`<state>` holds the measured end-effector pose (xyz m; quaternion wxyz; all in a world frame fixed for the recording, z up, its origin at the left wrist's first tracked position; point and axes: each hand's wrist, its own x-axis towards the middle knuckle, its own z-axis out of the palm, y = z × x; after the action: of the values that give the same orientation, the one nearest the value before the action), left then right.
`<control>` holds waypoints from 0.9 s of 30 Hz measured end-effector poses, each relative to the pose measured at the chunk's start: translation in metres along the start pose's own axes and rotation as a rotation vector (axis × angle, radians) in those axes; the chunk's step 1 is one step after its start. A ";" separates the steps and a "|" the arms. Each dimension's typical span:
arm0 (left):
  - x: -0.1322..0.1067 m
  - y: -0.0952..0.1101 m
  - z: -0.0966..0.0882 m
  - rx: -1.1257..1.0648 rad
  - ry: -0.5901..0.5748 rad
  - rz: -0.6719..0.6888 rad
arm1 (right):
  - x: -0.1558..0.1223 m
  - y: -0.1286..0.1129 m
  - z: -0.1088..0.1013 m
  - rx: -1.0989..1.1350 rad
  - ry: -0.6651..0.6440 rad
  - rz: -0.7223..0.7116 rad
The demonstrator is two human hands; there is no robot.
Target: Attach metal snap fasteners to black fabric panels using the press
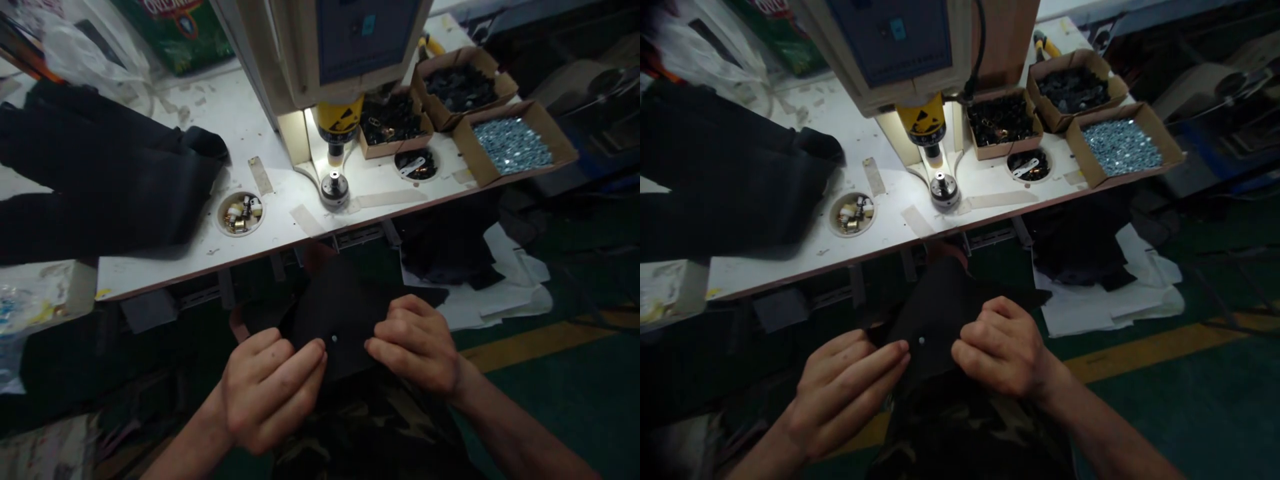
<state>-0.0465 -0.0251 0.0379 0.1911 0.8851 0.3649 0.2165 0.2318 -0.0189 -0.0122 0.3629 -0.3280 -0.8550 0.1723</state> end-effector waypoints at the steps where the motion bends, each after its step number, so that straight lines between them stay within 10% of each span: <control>1: -0.003 -0.001 0.003 0.024 0.060 0.080 | -0.001 -0.002 0.003 0.005 0.025 -0.009; 9: -0.013 -0.017 0.020 0.171 0.307 0.348 | -0.002 -0.018 0.007 0.007 0.092 -0.043; 27: -0.026 -0.013 0.023 0.119 0.292 0.304 | -0.005 -0.026 0.006 0.027 0.114 -0.055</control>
<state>-0.0589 -0.0398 0.0057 0.0488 0.8989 0.2634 0.3467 0.2182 -0.0417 -0.0047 0.4201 -0.3088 -0.8392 0.1547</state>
